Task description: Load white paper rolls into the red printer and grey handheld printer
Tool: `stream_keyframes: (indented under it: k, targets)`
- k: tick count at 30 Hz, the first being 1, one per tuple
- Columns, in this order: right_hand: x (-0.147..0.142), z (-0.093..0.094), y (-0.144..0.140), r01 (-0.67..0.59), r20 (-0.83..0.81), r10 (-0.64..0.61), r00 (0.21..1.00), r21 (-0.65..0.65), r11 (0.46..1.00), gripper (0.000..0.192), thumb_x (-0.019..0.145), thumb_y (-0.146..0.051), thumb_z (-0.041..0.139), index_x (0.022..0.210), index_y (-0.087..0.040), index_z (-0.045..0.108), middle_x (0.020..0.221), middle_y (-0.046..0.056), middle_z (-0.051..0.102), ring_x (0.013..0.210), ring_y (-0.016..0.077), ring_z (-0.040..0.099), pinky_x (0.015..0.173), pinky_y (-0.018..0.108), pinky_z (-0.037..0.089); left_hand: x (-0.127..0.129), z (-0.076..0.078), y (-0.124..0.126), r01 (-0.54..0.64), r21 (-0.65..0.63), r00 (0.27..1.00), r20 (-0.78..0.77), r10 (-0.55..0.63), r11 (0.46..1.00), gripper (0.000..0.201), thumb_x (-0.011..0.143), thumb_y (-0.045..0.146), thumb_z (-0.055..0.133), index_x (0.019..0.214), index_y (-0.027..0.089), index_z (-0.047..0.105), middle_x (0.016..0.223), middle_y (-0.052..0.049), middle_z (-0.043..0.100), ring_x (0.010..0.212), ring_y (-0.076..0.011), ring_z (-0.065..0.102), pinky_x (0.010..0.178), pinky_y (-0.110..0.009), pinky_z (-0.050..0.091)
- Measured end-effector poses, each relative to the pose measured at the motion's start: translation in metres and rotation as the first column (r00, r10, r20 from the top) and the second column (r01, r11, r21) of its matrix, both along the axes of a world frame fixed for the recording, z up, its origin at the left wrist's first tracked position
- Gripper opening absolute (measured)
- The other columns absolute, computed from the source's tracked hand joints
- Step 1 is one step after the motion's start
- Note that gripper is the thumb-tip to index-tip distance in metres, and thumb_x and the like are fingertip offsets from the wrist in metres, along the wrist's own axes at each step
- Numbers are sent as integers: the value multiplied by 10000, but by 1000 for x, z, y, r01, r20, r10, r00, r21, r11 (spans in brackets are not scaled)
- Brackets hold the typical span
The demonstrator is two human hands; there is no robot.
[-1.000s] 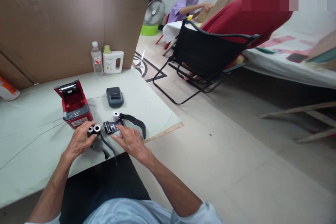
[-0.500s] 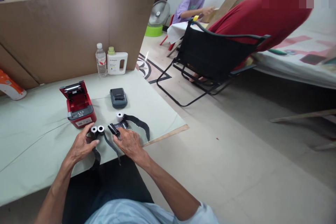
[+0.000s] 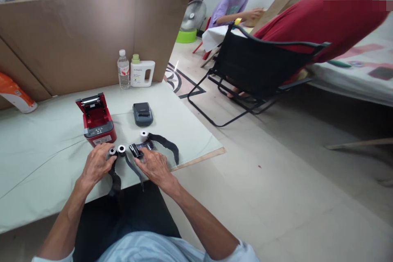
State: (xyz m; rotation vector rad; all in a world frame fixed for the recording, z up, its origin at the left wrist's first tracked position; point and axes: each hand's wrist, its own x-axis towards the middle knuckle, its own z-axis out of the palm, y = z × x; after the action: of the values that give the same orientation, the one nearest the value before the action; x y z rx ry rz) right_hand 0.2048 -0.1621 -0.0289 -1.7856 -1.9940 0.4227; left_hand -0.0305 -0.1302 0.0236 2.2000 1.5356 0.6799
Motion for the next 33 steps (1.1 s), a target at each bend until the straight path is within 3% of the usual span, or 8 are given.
stream_keyframes:
  k: [5,10,15,20,22,24,27,33]
  targets:
    - [0,12,3,8,-123,-8,992,-1,1000,211,954,-310,662,1143,-238,721,805,39,736,816,232,726,733,296,482,-12,6,-6,-30,-69,998,47,33,997,241,817,233,644,1043,231,727,946,-41,777,832,-235,720,802,-382,594]
    - [-8,40,9,-113,-506,132,852,67,991,227,970,-331,624,1125,-200,724,879,47,751,790,185,704,774,295,537,-21,26,-12,-39,-49,969,242,50,998,288,850,307,678,1113,216,750,1101,-74,771,896,-219,713,734,-331,598]
    - [-27,56,20,-317,-798,155,582,-47,947,422,962,-475,652,1281,-198,656,1145,96,757,1003,208,723,834,323,571,-12,47,-18,-48,-2,886,462,43,999,255,828,296,753,1066,206,763,1114,-84,755,973,-225,720,815,-334,621]
    - [-44,55,31,-522,-981,41,189,-66,850,517,860,-603,779,1160,-191,691,961,37,742,833,159,688,753,279,548,-5,53,-24,-5,26,835,549,-10,1000,237,822,270,799,1042,186,774,1114,-106,742,973,-219,711,806,-318,618]
    - [-47,56,32,-550,-999,-29,42,-47,834,479,814,-573,849,1047,-180,706,903,15,730,785,130,660,746,250,523,-9,56,-25,63,12,802,594,-58,998,255,840,273,810,1074,177,775,1136,-119,735,954,-207,708,811,-311,613]
    - [-46,58,32,-594,-993,-104,-49,-55,802,459,786,-535,893,988,-169,705,853,0,716,742,108,637,723,225,502,-15,61,-24,166,-23,754,647,-111,986,252,864,295,808,1083,174,776,1152,-131,731,994,-219,709,847,-321,610]
    - [-45,62,30,-676,-981,-175,-80,-76,733,451,766,-507,919,953,-156,706,813,-6,702,697,97,619,670,205,481,-24,73,-20,319,-88,733,654,-187,944,198,891,314,790,1025,170,767,1204,-151,722,1129,-267,697,895,-349,605]
    - [-48,69,27,-758,-978,-183,-96,-47,650,503,738,-494,939,1052,-158,736,824,-15,708,706,104,644,685,212,507,-26,101,-10,501,-171,810,437,-391,848,306,821,236,828,1094,200,695,1408,-151,666,1387,-336,578,1115,-484,509]
